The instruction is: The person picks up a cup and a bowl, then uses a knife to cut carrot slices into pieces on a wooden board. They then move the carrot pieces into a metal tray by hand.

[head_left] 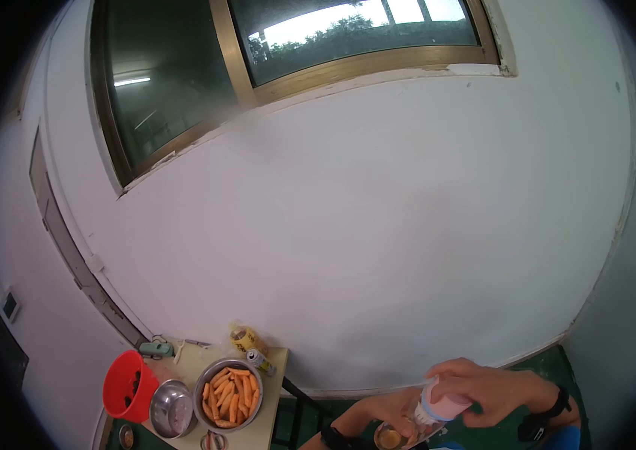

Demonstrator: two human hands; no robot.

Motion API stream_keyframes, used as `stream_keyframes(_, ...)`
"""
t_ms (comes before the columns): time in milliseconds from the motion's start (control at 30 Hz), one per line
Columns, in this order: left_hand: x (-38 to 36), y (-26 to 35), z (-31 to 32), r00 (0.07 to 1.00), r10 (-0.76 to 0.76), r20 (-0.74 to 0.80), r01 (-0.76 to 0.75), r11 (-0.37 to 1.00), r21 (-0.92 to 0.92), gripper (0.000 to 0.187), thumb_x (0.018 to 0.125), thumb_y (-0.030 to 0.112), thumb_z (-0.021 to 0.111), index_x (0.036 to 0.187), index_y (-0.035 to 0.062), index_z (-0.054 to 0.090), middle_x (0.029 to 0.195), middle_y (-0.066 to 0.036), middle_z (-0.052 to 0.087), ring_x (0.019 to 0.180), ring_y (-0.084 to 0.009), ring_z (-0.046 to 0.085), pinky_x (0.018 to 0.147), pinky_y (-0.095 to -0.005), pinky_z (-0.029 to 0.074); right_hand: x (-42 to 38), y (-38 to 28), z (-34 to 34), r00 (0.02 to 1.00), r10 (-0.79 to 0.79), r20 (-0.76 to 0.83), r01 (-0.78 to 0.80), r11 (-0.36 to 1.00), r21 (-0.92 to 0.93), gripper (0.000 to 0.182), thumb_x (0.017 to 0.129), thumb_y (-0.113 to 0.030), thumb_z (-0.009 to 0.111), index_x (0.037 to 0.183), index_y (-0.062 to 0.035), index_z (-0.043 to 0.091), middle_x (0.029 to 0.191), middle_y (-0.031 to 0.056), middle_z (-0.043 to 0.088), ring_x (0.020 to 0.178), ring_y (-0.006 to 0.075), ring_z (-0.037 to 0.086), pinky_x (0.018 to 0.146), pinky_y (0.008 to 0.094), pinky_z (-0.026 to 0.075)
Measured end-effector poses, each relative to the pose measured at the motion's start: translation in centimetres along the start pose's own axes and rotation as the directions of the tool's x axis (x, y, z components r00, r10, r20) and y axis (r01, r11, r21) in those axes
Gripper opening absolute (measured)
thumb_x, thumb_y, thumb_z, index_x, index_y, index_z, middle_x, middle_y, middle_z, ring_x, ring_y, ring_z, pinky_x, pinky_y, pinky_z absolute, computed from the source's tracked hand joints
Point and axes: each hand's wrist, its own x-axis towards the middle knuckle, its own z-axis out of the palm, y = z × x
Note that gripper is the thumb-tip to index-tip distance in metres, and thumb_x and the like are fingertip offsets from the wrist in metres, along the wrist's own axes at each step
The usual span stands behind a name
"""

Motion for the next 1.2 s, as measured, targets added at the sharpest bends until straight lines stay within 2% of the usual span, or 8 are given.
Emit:
stream_keyframes(200,0.6,0.8,0.7,0.960,0.150,-0.236,-0.028,0.892,0.450,0.081,0.061,0.030,0.080,0.124,-0.0005,0.039,0.110,-0.008,0.053,0.099,-0.0173,0.053,0.086,-0.0302,0.042,0.3,0.3,1.4,0.972,-0.012,-0.235,0.004,0.999,-0.037,0.068,0.073,-0.028,0.071,0.127,-0.0048,0.038,0.123,0.0186,0.043,0.108,0.0326,0.047,0.090,0.0379,0.042)
stream_keyframes(267,0.4,2.0,1.6,0.935,0.127,-0.331,0.032,0.900,0.435,0.080,0.061,0.029,0.080,0.124,-0.0007,0.040,0.110,-0.008,0.053,0.099,-0.0173,0.052,0.087,-0.0302,0.042,0.4,-1.3,1.4,0.809,0.503,-0.305,-0.568,0.803,-0.182,0.069,0.074,-0.041,0.070,0.124,-0.0053,0.038,0.123,0.0166,0.044,0.100,0.0338,0.055,0.081,0.0399,0.048)
stream_keyframes(400,-0.1,2.3,1.4,0.930,0.050,-0.363,0.141,0.866,0.479,0.077,0.062,0.025,0.079,0.124,-0.0005,0.040,0.111,-0.008,0.053,0.099,-0.0167,0.052,0.087,-0.0296,0.042,0.3,-1.1,0.1,0.733,0.669,-0.123,-0.676,0.737,-0.013,0.065,0.074,-0.042,0.069,0.121,-0.0061,0.041,0.122,0.0176,0.045,0.101,0.0345,0.055,0.081,0.0407,0.048)
stream_keyframes(700,0.5,1.3,0.0,0.949,0.239,-0.205,-0.157,0.924,0.349,0.088,0.060,0.031,0.083,0.128,0.0009,0.037,0.113,-0.007,0.053,0.104,-0.0187,0.051,0.091,-0.0309,0.040,-2.6,-0.6,-1.0,0.894,0.209,-0.396,-0.102,0.956,0.275,0.066,0.066,-0.032,0.077,0.116,-0.0086,0.042,0.110,0.0098,0.048,0.095,0.0238,0.055,0.077,0.0332,0.048)
stream_keyframes(800,-1.1,5.7,2.6,0.844,0.495,-0.209,-0.167,0.612,0.773,0.094,0.058,0.035,0.084,0.131,0.0025,0.034,0.116,-0.008,0.052,0.107,-0.0214,0.052,0.091,-0.0329,0.041,-4.3,2.0,1.3,0.610,0.399,-0.685,0.290,0.692,0.661,0.072,0.060,-0.028,0.077,0.116,-0.0061,0.039,0.103,0.0138,0.051,0.093,0.0233,0.056,0.069,0.0359,0.051)
stream_keyframes(1000,-3.5,13.7,8.5,0.627,0.771,-0.113,-0.282,0.360,0.889,0.087,0.054,0.033,0.086,0.124,0.0015,0.044,0.116,-0.017,0.056,0.103,-0.0239,0.056,0.088,-0.0383,0.044,-7.4,5.6,7.1,0.616,0.597,-0.513,0.395,0.330,0.858,0.057,0.065,-0.037,0.060,0.116,-0.0126,0.047,0.096,0.0185,0.055,0.067,0.0309,0.058,0.042,0.0421,0.047)
stream_keyframes(1133,-3.8,15.4,11.8,0.639,0.701,-0.315,-0.608,0.712,0.352,0.054,0.076,0.011,0.073,0.122,0.0059,0.045,0.118,-0.019,0.053,0.100,-0.0285,0.058,0.081,-0.0385,0.048,-9.2,7.7,10.7,0.468,0.790,-0.396,0.363,0.236,0.901,0.054,0.070,-0.045,0.051,0.108,-0.0069,0.054,0.098,0.0168,0.059,0.083,0.0308,0.059,0.070,0.0433,0.051)
stream_keyframes(1200,-3.1,15.1,13.2,0.568,0.762,-0.311,-0.588,0.640,0.494,0.048,0.080,0.011,0.067,0.122,0.0069,0.045,0.116,-0.021,0.054,0.098,-0.0318,0.059,0.080,-0.0432,0.048,-9.6,6.3,10.3,0.533,0.764,-0.363,0.407,0.144,0.902,0.052,0.073,-0.043,0.054,0.110,-0.0065,0.053,0.094,0.0155,0.059,0.072,0.0290,0.058,0.057,0.0400,0.049)
